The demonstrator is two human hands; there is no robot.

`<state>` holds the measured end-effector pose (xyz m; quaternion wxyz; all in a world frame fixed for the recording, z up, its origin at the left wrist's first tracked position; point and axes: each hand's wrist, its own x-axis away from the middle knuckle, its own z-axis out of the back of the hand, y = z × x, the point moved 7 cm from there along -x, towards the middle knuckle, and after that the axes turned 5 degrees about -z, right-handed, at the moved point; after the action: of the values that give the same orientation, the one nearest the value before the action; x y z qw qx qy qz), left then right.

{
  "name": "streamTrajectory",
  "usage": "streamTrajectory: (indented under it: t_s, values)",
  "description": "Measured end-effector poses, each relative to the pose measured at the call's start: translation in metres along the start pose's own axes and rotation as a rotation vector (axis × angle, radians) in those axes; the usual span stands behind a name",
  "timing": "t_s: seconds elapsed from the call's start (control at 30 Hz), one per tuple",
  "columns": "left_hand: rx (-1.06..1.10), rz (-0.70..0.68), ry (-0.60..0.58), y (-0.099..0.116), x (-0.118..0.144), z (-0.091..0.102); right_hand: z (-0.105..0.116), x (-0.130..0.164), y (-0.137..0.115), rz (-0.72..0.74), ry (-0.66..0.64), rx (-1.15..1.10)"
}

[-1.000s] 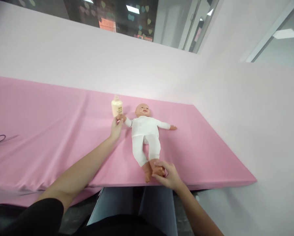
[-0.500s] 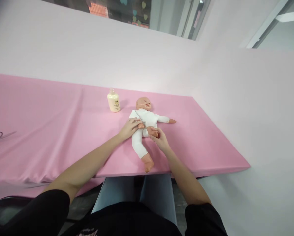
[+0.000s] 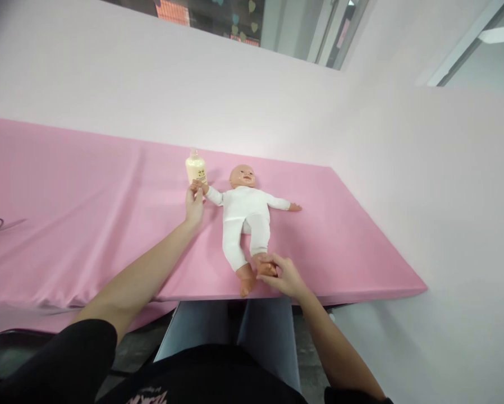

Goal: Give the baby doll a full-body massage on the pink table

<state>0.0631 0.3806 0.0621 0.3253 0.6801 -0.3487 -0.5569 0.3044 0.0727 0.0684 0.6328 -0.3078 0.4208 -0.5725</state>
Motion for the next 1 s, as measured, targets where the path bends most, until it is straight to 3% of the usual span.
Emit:
streamTrajectory:
  t_s: [0.07, 0.17, 0.23, 0.33, 0.43, 0.53, 0.63, 0.7, 0.83, 1.0]
  values:
    - [-0.089, -0.153, -0.146, 0.021, 0.012, -0.019, 0.009, -0.019, -0.013, 0.05, 0.064, -0.011]
    - [-0.295, -0.405, -0.598, 0.045, 0.043, -0.061, 0.017, -0.06, -0.018, 0.055, 0.174, -0.041]
    - [-0.421, -0.515, -0.831, 0.049, 0.061, -0.077, 0.014, -0.087, -0.011, 0.009, 0.199, -0.106]
    - [-0.497, -0.544, -0.897, 0.047, 0.065, -0.078, 0.003, -0.109, 0.003, -0.036, 0.153, -0.233]
    - [-0.42, -0.479, -0.759, 0.047, 0.05, -0.066, 0.003, -0.092, 0.006, -0.018, 0.156, -0.189]
    - [-0.26, -0.296, -0.413, 0.036, 0.021, -0.036, 0.012, -0.05, 0.004, 0.012, 0.17, -0.076]
    - [-0.085, -0.001, -0.044, 0.005, -0.003, 0.003, 0.014, -0.01, 0.008, 0.019, 0.092, 0.026]
    - [0.015, 0.175, 0.104, -0.019, -0.013, 0.023, 0.014, 0.007, 0.014, 0.012, 0.054, 0.078]
    - [0.082, 0.361, 0.194, -0.051, -0.022, 0.043, 0.011, 0.021, 0.026, -0.012, 0.053, 0.152]
    - [0.061, 0.443, 0.259, -0.067, -0.025, 0.053, 0.003, 0.025, 0.024, 0.04, -0.034, 0.203]
